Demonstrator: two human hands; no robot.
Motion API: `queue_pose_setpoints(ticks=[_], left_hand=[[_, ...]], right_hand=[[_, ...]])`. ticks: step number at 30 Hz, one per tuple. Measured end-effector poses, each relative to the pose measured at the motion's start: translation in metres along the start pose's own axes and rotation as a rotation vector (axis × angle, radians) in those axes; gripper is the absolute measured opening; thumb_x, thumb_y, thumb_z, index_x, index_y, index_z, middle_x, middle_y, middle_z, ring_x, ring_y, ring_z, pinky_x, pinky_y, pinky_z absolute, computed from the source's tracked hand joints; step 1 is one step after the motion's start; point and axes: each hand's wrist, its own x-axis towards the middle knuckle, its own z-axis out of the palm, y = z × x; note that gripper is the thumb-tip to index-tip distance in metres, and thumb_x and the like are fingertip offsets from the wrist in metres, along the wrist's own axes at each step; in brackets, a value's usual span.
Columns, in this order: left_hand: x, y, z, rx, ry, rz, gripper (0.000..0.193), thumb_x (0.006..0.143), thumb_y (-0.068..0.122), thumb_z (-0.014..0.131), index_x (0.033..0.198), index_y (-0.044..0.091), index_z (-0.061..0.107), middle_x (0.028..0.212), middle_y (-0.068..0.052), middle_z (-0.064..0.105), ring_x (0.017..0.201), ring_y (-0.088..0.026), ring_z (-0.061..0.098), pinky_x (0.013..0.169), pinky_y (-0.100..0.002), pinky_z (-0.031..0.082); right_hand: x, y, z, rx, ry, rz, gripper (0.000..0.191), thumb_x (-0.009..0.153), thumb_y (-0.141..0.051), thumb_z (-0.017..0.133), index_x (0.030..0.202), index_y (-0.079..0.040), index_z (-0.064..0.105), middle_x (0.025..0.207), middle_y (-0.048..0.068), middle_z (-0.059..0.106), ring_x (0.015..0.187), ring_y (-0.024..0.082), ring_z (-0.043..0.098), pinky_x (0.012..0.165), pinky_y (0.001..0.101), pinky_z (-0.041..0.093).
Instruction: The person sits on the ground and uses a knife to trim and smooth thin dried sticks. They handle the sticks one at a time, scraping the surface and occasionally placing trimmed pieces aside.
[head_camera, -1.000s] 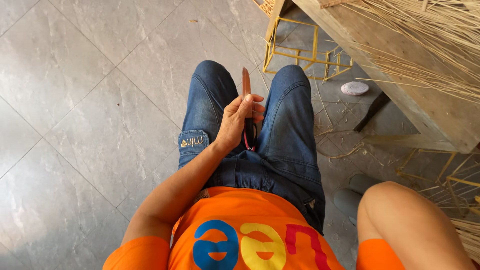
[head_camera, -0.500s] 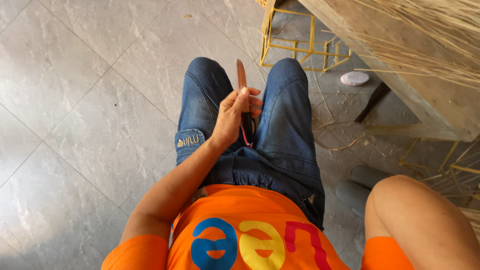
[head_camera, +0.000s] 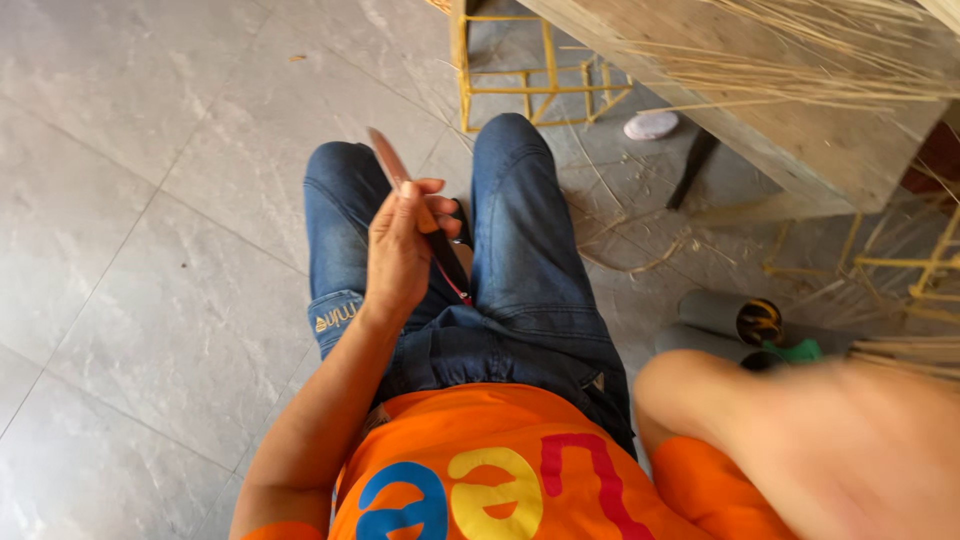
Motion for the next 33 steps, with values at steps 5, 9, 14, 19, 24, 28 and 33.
queue_pose_setpoints(ticks=[5,9,14,19,24,28,33], left_hand=[[-0.008,0.015,0.007,-0.146,-0.091,0.081,0.039,0.111,0.033,0.050,0.129,0.001,0.062,0.120,-0.014,0.067,0.099,-0.021,0.068,0.096,-0.038,0.056],[-0.010,0.017,0.024,-0.100,-0.084,0.115,0.038,0.114,0.032,0.050,0.136,0.002,0.059,0.136,-0.013,0.062,0.118,-0.022,0.063,0.108,-0.039,0.051],[-0.008,0.019,0.032,0.419,-0.121,0.150,0.046,0.112,0.032,0.049,0.147,0.003,0.050,0.154,-0.011,0.050,0.135,-0.021,0.054,0.112,-0.037,0.047],[0.005,0.008,0.007,0.447,-0.040,-0.029,0.046,0.107,0.029,0.052,0.147,0.007,0.048,0.144,-0.012,0.057,0.114,-0.018,0.064,0.096,-0.032,0.053],[0.021,-0.012,-0.029,0.371,0.012,-0.140,0.035,0.107,0.023,0.056,0.137,0.004,0.059,0.126,-0.010,0.067,0.101,-0.014,0.068,0.090,-0.030,0.055],[0.033,-0.030,-0.047,0.352,-0.015,-0.166,0.030,0.107,0.020,0.056,0.133,0.004,0.061,0.117,-0.008,0.070,0.097,-0.014,0.068,0.089,-0.030,0.056],[0.045,-0.047,-0.065,0.319,0.032,-0.115,0.028,0.108,0.017,0.055,0.132,0.003,0.062,0.114,-0.008,0.070,0.093,-0.014,0.068,0.087,-0.030,0.057]], right_hand=[[-0.109,0.097,0.038,-0.110,-0.332,1.004,0.066,0.098,-0.016,0.076,0.153,0.000,0.044,0.147,0.016,0.056,0.127,0.026,0.063,0.108,0.0343,0.053],[-0.158,0.105,0.059,0.136,-0.404,1.084,0.078,0.100,-0.018,0.075,0.160,-0.002,0.028,0.136,0.013,0.065,0.123,0.020,0.065,0.105,0.0306,0.053],[-0.156,0.114,0.038,0.046,-0.541,1.503,0.064,0.098,-0.016,0.065,0.155,-0.008,0.037,0.090,0.008,0.076,0.060,0.011,0.065,0.059,0.0262,0.056],[-0.175,0.141,-0.028,-0.008,-0.177,1.269,0.024,0.110,-0.011,0.059,0.133,-0.007,0.065,0.096,0.004,0.075,0.072,0.004,0.065,0.066,0.0220,0.056],[-0.182,0.209,-0.132,-0.537,0.073,1.225,0.028,0.099,-0.004,0.066,0.124,-0.012,0.072,0.091,0.000,0.071,0.056,0.002,0.054,0.048,0.0204,0.045],[-0.196,0.268,-0.194,-0.945,-0.063,0.933,0.044,0.085,0.009,0.057,0.122,-0.010,0.072,0.112,0.006,0.073,0.088,0.019,0.070,0.072,0.0313,0.058],[-0.207,0.340,-0.211,-1.179,-0.266,0.871,0.045,0.085,0.009,0.056,0.123,-0.011,0.069,0.123,0.008,0.071,0.111,0.033,0.066,0.091,0.0428,0.053]])
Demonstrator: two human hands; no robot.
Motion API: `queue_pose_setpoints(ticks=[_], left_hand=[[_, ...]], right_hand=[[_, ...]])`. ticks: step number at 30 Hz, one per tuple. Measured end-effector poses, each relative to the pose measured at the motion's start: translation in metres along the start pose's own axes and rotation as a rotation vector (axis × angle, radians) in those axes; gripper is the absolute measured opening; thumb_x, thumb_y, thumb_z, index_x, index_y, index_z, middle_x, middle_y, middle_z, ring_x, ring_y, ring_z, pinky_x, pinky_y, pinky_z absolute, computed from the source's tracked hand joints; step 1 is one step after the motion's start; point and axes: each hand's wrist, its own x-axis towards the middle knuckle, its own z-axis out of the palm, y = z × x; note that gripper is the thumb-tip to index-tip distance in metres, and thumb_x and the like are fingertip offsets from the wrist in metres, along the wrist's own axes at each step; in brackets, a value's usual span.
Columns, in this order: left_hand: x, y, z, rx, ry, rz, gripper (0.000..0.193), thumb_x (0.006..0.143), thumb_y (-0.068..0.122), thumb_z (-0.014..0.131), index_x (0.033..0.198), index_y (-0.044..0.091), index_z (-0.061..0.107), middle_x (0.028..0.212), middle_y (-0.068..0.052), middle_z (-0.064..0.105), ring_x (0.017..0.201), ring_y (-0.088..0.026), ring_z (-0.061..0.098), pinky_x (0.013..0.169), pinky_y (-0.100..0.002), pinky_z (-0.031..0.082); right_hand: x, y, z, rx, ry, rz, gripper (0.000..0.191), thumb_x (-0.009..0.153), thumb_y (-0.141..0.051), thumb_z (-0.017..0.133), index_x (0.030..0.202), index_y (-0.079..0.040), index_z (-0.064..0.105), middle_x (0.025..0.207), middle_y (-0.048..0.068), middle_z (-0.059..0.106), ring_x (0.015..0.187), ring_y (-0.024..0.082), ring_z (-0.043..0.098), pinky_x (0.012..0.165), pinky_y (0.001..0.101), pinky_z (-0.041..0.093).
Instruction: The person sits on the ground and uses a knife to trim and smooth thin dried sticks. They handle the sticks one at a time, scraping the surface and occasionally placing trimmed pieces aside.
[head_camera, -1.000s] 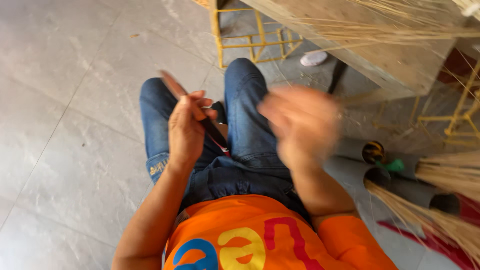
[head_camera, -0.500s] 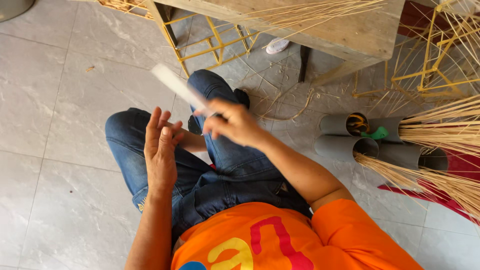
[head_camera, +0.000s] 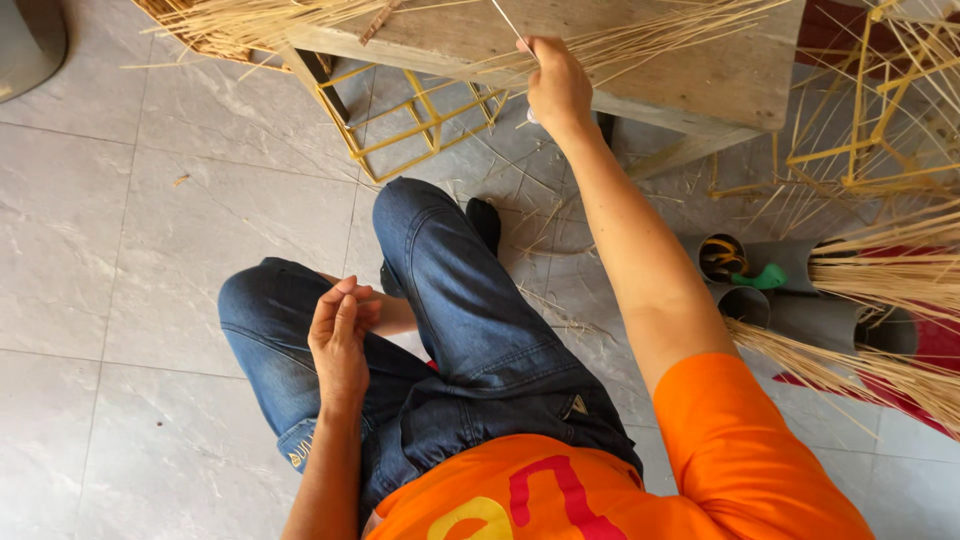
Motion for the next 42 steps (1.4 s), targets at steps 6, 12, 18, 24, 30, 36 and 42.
queue_pose_setpoints(ticks=[6,12,18,24,30,36,42], left_hand=[[0.006,-0.012,-0.023,-0.062,0.094,0.012,0.025,0.108,0.014,0.055,0.130,0.003,0.061,0.111,-0.008,0.070,0.090,-0.015,0.069,0.085,-0.031,0.058],[0.017,-0.018,-0.033,-0.067,0.131,-0.036,0.024,0.107,0.013,0.054,0.128,0.003,0.062,0.110,-0.008,0.071,0.091,-0.015,0.068,0.085,-0.031,0.057],[0.026,-0.019,-0.032,-0.081,0.129,-0.077,0.025,0.106,0.014,0.054,0.128,0.003,0.062,0.110,-0.008,0.070,0.091,-0.015,0.068,0.086,-0.032,0.057],[0.030,-0.018,-0.036,-0.070,0.157,-0.114,0.026,0.105,0.014,0.055,0.128,0.003,0.062,0.109,-0.008,0.070,0.091,-0.016,0.069,0.087,-0.033,0.057],[0.035,-0.023,-0.041,-0.071,0.155,-0.137,0.027,0.104,0.015,0.056,0.128,0.004,0.063,0.109,-0.008,0.071,0.091,-0.016,0.069,0.085,-0.033,0.058],[0.039,-0.024,-0.039,-0.030,0.120,-0.208,0.029,0.104,0.018,0.057,0.129,0.004,0.063,0.110,-0.007,0.071,0.091,-0.014,0.067,0.085,-0.031,0.056],[0.044,-0.022,-0.036,0.054,0.098,-0.269,0.030,0.102,0.018,0.058,0.129,0.006,0.065,0.112,-0.007,0.071,0.093,-0.013,0.068,0.085,-0.030,0.056]], right_hand=[[0.020,-0.009,0.026,-0.201,-0.111,0.064,0.035,0.089,0.001,0.061,0.120,-0.013,0.070,0.118,0.008,0.069,0.112,0.035,0.061,0.090,0.0476,0.051],[0.046,-0.011,0.049,-0.097,-0.103,0.136,0.030,0.095,0.000,0.060,0.118,-0.016,0.071,0.115,0.005,0.072,0.103,0.030,0.070,0.084,0.0442,0.055],[0.118,-0.027,0.095,0.250,0.074,-0.048,0.066,0.083,0.010,0.052,0.145,-0.015,0.056,0.116,0.014,0.073,0.089,0.026,0.074,0.073,0.0389,0.059],[0.176,-0.054,0.100,0.386,-0.221,0.518,0.057,0.094,0.003,0.040,0.148,-0.014,0.045,0.084,0.010,0.071,0.051,0.015,0.068,0.043,0.0295,0.056],[0.210,-0.055,0.108,0.563,-0.142,0.606,0.023,0.101,-0.007,0.047,0.120,0.001,0.058,0.065,0.005,0.059,0.047,0.013,0.059,0.041,0.0307,0.049],[0.226,-0.048,0.110,0.402,-0.255,0.510,0.017,0.102,-0.013,0.054,0.111,0.000,0.062,0.069,0.007,0.063,0.055,0.017,0.062,0.049,0.0337,0.051],[0.223,-0.037,0.111,0.026,-0.338,0.298,0.017,0.104,-0.019,0.060,0.103,-0.002,0.065,0.073,0.009,0.067,0.063,0.022,0.066,0.057,0.0367,0.053]])
